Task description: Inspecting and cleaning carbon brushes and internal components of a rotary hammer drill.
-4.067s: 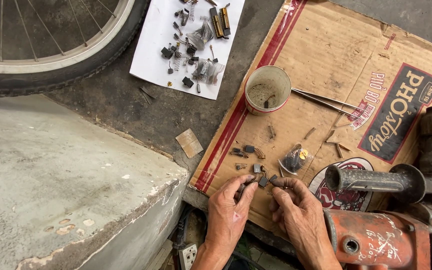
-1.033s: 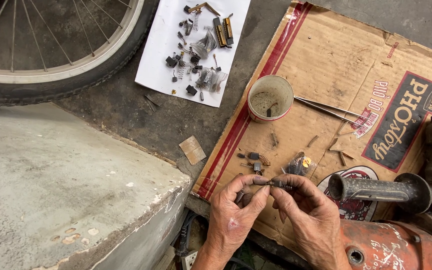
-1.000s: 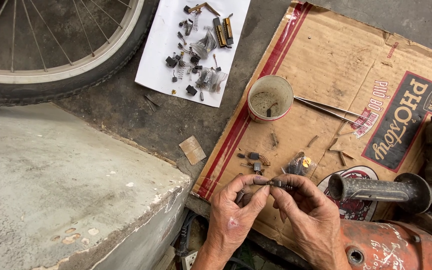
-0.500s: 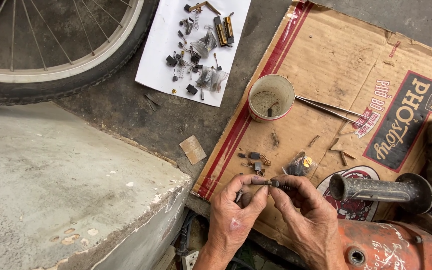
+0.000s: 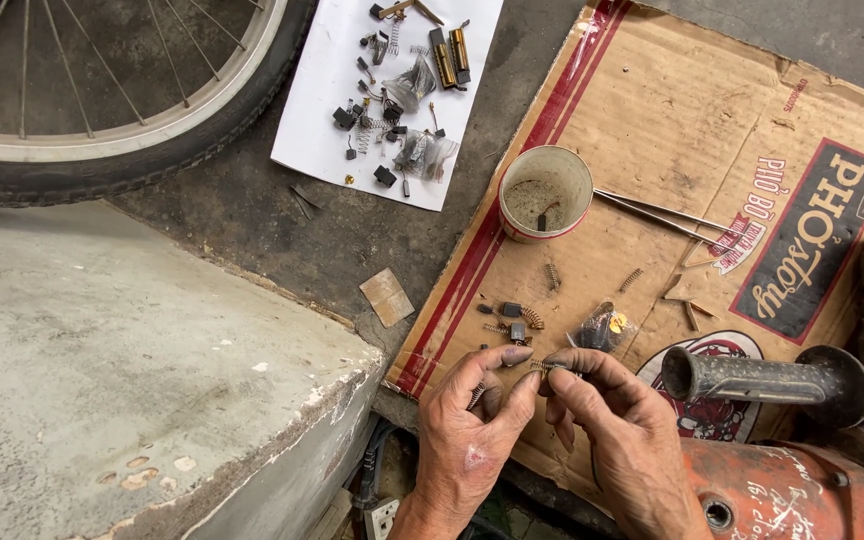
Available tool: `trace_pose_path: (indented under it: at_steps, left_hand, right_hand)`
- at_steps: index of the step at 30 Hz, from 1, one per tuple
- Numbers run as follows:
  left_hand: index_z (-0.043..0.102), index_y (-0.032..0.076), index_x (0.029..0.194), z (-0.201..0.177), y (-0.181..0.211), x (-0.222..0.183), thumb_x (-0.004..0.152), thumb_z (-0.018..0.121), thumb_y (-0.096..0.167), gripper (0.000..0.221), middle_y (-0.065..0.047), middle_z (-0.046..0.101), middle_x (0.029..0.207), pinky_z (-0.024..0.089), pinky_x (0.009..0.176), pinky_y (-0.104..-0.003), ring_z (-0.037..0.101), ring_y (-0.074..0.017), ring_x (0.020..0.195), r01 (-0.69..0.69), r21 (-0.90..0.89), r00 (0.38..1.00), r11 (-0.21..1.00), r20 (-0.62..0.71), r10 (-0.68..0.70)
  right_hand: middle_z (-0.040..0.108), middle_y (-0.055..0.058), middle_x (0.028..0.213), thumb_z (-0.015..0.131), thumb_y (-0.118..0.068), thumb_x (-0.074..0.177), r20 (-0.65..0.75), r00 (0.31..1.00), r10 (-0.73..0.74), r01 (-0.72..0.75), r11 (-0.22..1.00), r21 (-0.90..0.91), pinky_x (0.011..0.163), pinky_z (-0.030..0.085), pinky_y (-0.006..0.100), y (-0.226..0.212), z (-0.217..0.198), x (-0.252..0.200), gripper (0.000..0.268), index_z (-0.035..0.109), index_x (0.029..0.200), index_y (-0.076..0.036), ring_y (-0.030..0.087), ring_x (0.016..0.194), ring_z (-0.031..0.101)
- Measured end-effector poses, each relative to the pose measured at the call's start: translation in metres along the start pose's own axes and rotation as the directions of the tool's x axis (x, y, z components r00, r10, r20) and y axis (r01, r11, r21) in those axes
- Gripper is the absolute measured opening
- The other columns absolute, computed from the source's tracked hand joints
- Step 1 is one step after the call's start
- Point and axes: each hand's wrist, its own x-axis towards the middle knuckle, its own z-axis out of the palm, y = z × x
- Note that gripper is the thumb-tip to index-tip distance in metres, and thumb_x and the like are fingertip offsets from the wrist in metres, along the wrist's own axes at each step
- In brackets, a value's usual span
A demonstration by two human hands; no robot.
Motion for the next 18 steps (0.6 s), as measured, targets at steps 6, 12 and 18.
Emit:
trace_pose_path:
  at_steps: [6,12,18]
  left_hand:
    - [0.086,0.005,0.115,-0.0012,0.0068,0.0018,0.092,0.088,0.009,0.023,0.004,0.071,0.073,0.043,0.048,-0.022,0.05,-0.0034,0.057,0.084,-0.073,0.996,0.994,0.03,-0.082]
    - [0.085,0.005,0.114,-0.0029,0.0077,0.0023,0.093,0.086,0.011,0.022,0.0,0.085,0.086,0.052,0.053,-0.019,0.066,-0.0025,0.064,0.137,-0.111,0.99,0.984,0.053,-0.132]
    - [0.088,0.007,0.112,-0.0029,0.0027,0.0015,0.094,0.088,0.014,0.02,0.007,0.062,0.066,0.039,0.048,-0.023,0.047,-0.0036,0.057,0.213,-0.107,0.975,0.971,0.081,-0.205]
  right_hand:
    - [0.068,0.024,0.089,0.071,0.002,0.102,0.032,0.999,0.022,-0.026,0.991,0.13,0.063,0.047,0.039,0.0019,-0.0046,0.0028,0.023,0.075,0.119,0.016,0.028,0.075,0.059]
    - [0.07,0.027,0.093,0.07,0.004,0.103,-0.005,0.998,0.061,-0.06,0.993,0.1,0.068,0.046,0.04,-0.0032,-0.0003,-0.0003,0.021,0.075,0.117,0.018,0.029,0.078,0.059]
    - [0.068,0.024,0.093,0.069,-0.003,0.106,0.001,0.998,0.065,-0.064,0.991,0.118,0.063,0.043,0.039,0.0006,-0.0024,0.0014,0.022,0.074,0.119,0.015,0.028,0.076,0.059]
